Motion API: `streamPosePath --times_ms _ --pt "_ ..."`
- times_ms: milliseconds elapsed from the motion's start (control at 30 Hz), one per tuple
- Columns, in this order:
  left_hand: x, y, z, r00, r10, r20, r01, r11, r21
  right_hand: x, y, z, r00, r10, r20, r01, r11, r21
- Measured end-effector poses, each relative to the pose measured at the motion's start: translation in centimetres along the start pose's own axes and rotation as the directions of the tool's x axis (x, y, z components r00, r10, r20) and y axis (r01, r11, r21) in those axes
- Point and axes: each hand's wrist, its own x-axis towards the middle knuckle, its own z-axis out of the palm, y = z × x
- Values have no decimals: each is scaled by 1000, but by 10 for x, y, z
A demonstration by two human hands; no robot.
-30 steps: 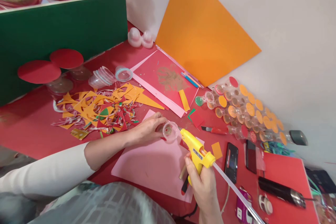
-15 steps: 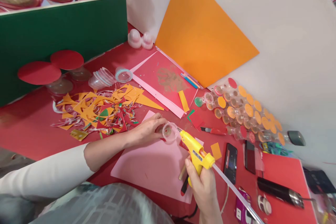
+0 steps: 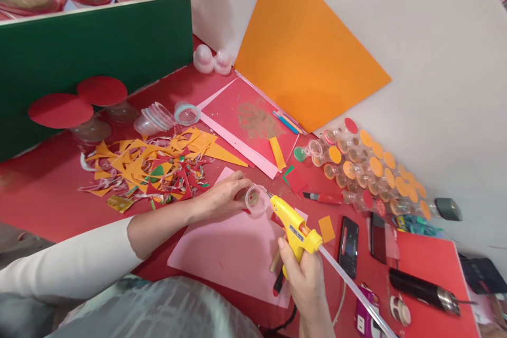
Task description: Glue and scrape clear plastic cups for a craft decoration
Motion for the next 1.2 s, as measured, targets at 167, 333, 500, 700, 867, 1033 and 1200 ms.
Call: streamPosePath --times_ms 167,333,500,700,867,1033,1200 --pt "1 -1 0 1000 -6 -14 6 1000 9 0 4 0 1000 -14 -1 14 1000 2" --pt "1 -2 1 1000 12 -3 -12 1000 -10 -6 4 -3 999 -7 -51 7 1000 7" --pt "0 -2 0 1000 14 -8 -14 1000 -21 -10 -1 -5 996 22 -85 -22 1000 9" --pt "0 -1 0 1000 19 -10 -19 1000 -3 -10 -12 -6 997 -73 26 71 995 68" --pt "0 0 0 1000 6 -2 -6 1000 -15 -11 -12 -7 998 -67 17 66 993 96" --pt "-1 2 0 1000 -9 -5 9 1000 -25 -10 -7 -7 999 -13 -45 17 996 85" --pt "-1 2 0 1000 -20 -10 19 999 -26 -10 -5 -6 995 19 -94 -17 999 31"
